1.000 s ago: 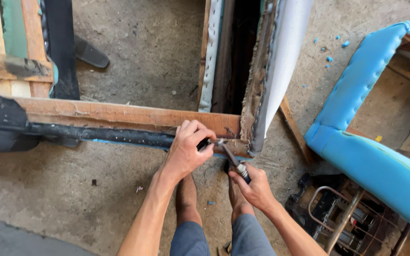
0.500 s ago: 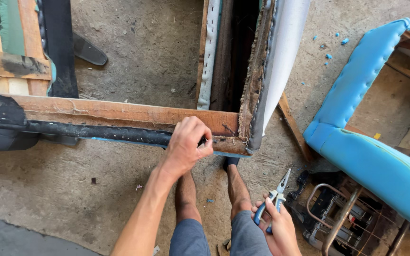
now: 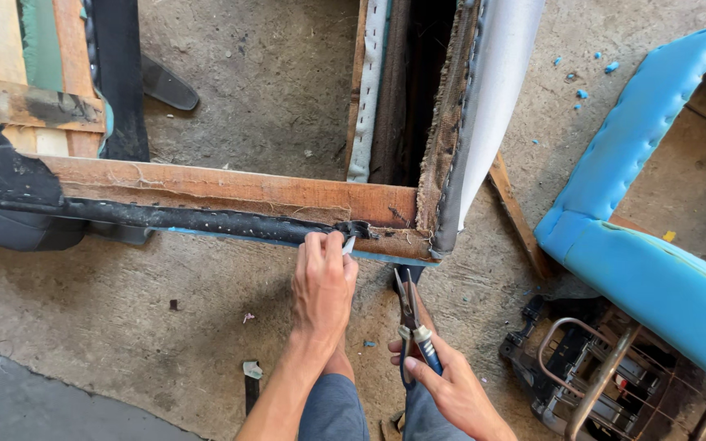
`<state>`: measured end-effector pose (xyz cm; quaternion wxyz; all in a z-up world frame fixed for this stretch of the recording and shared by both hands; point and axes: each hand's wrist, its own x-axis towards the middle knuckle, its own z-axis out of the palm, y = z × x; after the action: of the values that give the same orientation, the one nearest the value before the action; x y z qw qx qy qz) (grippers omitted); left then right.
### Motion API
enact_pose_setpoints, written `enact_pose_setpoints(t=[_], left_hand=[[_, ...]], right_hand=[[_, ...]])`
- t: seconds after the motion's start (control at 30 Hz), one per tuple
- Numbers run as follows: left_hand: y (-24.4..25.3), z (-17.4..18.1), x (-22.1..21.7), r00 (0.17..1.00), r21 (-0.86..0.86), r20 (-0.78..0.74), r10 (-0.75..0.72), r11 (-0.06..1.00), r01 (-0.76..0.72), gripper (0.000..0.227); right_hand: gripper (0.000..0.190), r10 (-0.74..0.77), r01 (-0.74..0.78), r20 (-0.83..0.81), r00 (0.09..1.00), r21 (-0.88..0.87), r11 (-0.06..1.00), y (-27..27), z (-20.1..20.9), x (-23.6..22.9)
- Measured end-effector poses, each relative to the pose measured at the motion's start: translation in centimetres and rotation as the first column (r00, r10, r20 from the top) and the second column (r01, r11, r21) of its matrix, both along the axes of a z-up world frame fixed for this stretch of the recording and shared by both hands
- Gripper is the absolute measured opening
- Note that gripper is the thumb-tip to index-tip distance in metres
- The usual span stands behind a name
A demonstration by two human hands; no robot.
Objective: The person uses pliers to pull and remove fabric and staples from the edge of a wooden furniture frame. The fabric is peeled away from the frame as the staples are extracted.
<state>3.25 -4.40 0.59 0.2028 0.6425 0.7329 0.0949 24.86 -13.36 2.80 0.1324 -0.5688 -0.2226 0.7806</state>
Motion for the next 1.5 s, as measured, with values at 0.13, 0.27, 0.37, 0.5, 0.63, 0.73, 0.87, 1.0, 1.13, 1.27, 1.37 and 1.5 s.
enact_pose_setpoints(t=[0.13, 0.27, 0.37, 0.5, 0.63, 0.73, 0.87, 1.0, 1.13, 1.27, 1.37, 1.5], left_hand=[[-0.6, -0.2, -0.7, 0.994, 0.119, 0.103, 0.027, 0.992, -0.039, 0.017], [0.5, 1.3, -1.0, 0.960, 0.052, 0.263, 0.092, 0.993, -0.109, 0.013], [2.7, 2.7, -1.9, 0.961, 0.062, 0.278, -0.009, 0.998, -0.008, 0.013], [5.1, 4.5, -4.0, 0.947, -0.073, 0.227, -0.228, 0.965, 0.250, 0.012], [7.9, 5.0, -5.4, 0.889, -0.033, 0.002, -0.457, 0.889, 0.457, 0.014], [9.9, 4.0, -5.3, 0.834, 0.026, -0.084, -0.545, 0.836, 0.549, 0.017], [10.9, 2.3, -4.3, 0.712, 0.190, 0.118, -0.692, 0.719, 0.668, 0.017], [11.0, 2.2, -4.5, 0.636, 0.247, 0.300, -0.711, 0.702, 0.669, 0.025], [10.8, 1.8, -5.1, 0.614, 0.233, 0.319, -0.722, 0.688, 0.688, 0.021], [10.9, 0.5, -6.3, 0.613, 0.201, 0.399, -0.682, 0.717, 0.668, 0.012], [11.1, -0.3, -6.6, 0.614, 0.166, 0.448, -0.650, 0.735, 0.658, 0.011], [11.9, 0.7, -6.1, 0.610, 0.177, 0.484, -0.628, 0.753, 0.634, 0.010]], right_hand=[[0.032, 0.088, -0.088, -0.018, 0.996, -0.002, 0.996, 1.2, 0.0, -0.5], [0.039, 0.188, -0.183, -0.135, 0.973, 0.049, 0.982, 2.3, -0.8, -0.7], [0.046, 0.185, -0.176, -0.302, 0.935, 0.057, 0.983, 3.5, -1.9, -1.5], [0.051, -0.084, -0.042, -0.524, 0.848, -0.223, 0.974, 4.1, -3.1, -3.6], [0.056, -0.212, 0.050, -0.532, 0.820, -0.303, 0.952, 3.2, -3.0, -5.9], [0.056, -0.221, 0.087, -0.488, 0.845, -0.282, 0.955, 1.6, -2.4, -6.7], [0.053, -0.163, 0.119, -0.386, 0.908, -0.134, 0.984, 0.3, -2.4, -6.2], [0.053, -0.136, 0.098, -0.332, 0.933, -0.127, 0.987, 1.1, -3.3, -4.7], [0.060, -0.169, 0.091, -0.441, 0.881, -0.193, 0.977, 2.7, -4.2, -3.5], [0.057, -0.187, 0.101, -0.526, 0.830, -0.188, 0.977, 4.4, -4.9, -4.2], [0.054, -0.217, 0.109, -0.547, 0.808, -0.223, 0.969, 5.0, -6.3, -4.5], [0.048, -0.331, 0.173, -0.494, 0.804, -0.339, 0.925, 3.9, -8.3, -5.6]])
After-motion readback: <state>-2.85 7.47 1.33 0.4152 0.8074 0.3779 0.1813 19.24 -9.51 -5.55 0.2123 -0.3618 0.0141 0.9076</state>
